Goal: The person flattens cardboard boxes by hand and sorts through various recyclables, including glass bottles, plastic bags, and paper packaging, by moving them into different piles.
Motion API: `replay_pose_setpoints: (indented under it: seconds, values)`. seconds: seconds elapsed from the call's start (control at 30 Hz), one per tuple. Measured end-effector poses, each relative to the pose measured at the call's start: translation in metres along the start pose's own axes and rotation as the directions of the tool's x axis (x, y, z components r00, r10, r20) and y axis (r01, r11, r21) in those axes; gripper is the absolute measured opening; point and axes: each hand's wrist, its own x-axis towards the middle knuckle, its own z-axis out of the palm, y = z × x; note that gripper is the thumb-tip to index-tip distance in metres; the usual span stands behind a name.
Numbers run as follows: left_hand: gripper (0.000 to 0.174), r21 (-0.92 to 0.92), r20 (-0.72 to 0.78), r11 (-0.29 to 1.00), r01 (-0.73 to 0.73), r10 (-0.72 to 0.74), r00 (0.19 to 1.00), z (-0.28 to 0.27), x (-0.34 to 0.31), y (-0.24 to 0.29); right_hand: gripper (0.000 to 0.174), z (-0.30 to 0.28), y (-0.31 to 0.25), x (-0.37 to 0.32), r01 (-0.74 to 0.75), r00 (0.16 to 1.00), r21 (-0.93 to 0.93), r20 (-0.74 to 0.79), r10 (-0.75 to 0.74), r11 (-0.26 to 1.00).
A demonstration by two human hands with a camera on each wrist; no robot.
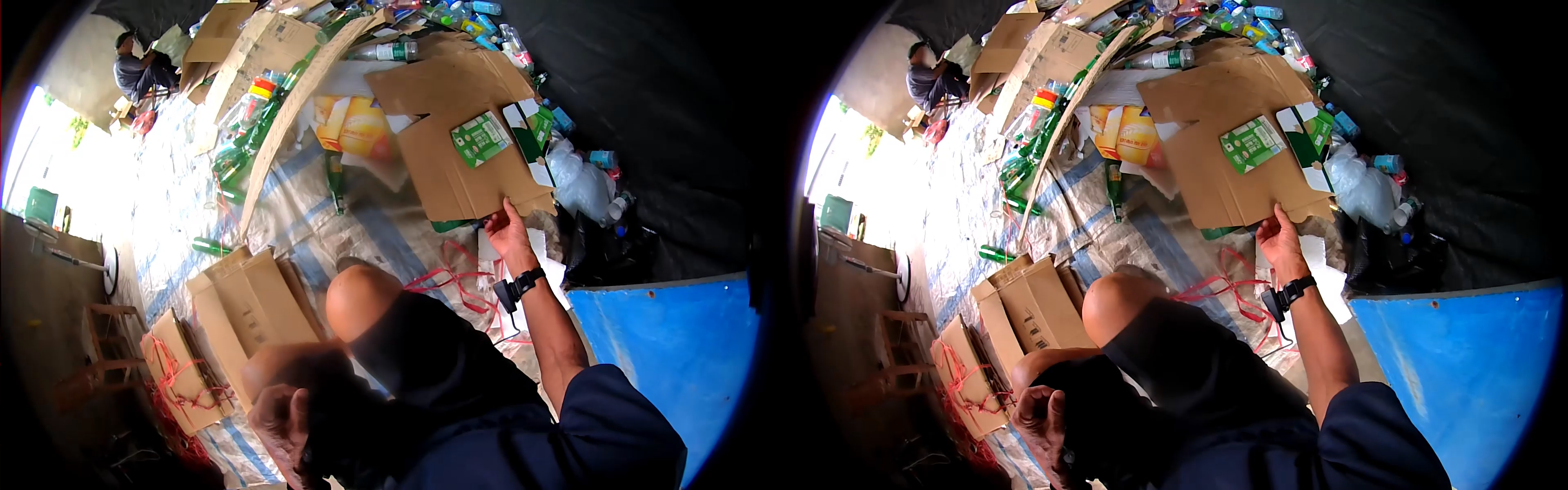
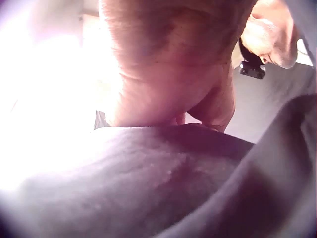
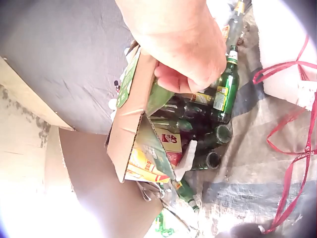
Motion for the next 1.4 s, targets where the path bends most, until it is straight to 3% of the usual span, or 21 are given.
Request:
replay_pose_setpoints:
  seconds: [0.13,0.2,0.23,0.27,0.33,0.53,0.63,0.7,0.83,0.9,1.0,1.13,1.17,1.3,1.33,1.4]
  values:
    - [0.018,-0.050,0.102,0.991,0.120,-0.115,0.988,-0.010,-0.002,0.001,0.018,0.012,-0.012,-0.007,-0.005,0.995,-0.046,0.098,0.010,0.999]
    - [0.022,-0.335,0.193,0.912,0.235,-0.178,0.965,-0.003,-0.010,0.024,0.017,0.019,-0.017,-0.014,0.006,0.991,-0.077,0.133,0.004,0.997]
    - [0.026,-0.405,0.239,0.876,0.264,-0.177,0.955,0.003,-0.010,0.041,0.015,0.023,-0.020,-0.018,0.018,0.986,-0.108,0.165,0.000,0.994]
    - [0.018,-0.446,0.336,0.825,0.348,-0.206,0.919,0.008,-0.009,0.055,0.015,0.027,-0.021,-0.023,0.019,0.986,-0.106,0.168,-0.001,0.994]
    - [0.023,-0.567,0.490,0.748,0.346,-0.032,0.871,0.028,-0.006,0.062,0.013,0.040,-0.022,-0.039,0.007,0.974,-0.124,0.225,0.021,0.992]
    - [0.052,-0.598,0.709,0.564,0.569,0.041,0.704,0.111,0.023,0.083,0.010,0.078,-0.011,-0.105,0.000,0.958,-0.133,0.284,0.038,0.991]
    - [0.056,-0.573,0.734,0.539,0.618,0.003,0.679,0.151,0.035,0.089,0.011,0.087,-0.003,-0.135,-0.009,0.951,-0.119,0.305,0.046,0.993]
    - [0.054,-0.587,0.749,0.431,0.685,-0.032,0.662,0.179,0.040,0.080,0.010,0.093,0.000,-0.152,-0.036,0.946,-0.093,0.319,0.064,0.995]
    - [0.053,-0.527,0.785,0.447,0.723,-0.069,0.615,0.219,0.049,0.075,0.013,0.097,-0.002,-0.163,-0.019,0.948,-0.165,0.311,0.071,0.986]
    - [0.041,-0.622,0.709,0.477,0.621,0.008,0.705,0.232,0.055,0.079,0.014,0.098,-0.006,-0.165,-0.028,0.948,-0.153,0.308,0.075,0.988]
    - [0.029,-0.625,0.662,0.470,0.623,-0.104,0.743,0.256,0.062,0.076,0.013,0.100,-0.011,-0.169,-0.042,0.955,-0.171,0.283,0.090,0.984]
    - [0.028,-0.715,0.638,0.372,0.592,0.001,0.770,0.265,0.078,0.083,0.016,0.102,-0.013,-0.178,-0.056,0.966,-0.244,0.233,0.115,0.968]
    - [0.048,-0.738,0.599,0.341,0.582,-0.065,0.798,0.269,0.081,0.090,0.016,0.100,-0.012,-0.178,-0.064,0.966,-0.251,0.226,0.123,0.966]
    - [0.056,-0.615,0.657,0.386,0.688,-0.232,0.717,0.289,0.088,0.090,0.017,0.092,-0.006,-0.179,-0.066,0.951,-0.305,0.270,0.153,0.950]
    - [0.056,-0.616,0.658,0.383,0.689,-0.230,0.717,0.292,0.088,0.091,0.019,0.088,-0.006,-0.180,-0.069,0.940,-0.333,0.293,0.173,0.940]
    - [0.053,-0.604,0.620,0.319,0.731,-0.387,0.682,0.300,0.089,0.092,0.021,0.085,-0.006,-0.182,-0.055,0.927,-0.346,0.332,0.177,0.937]
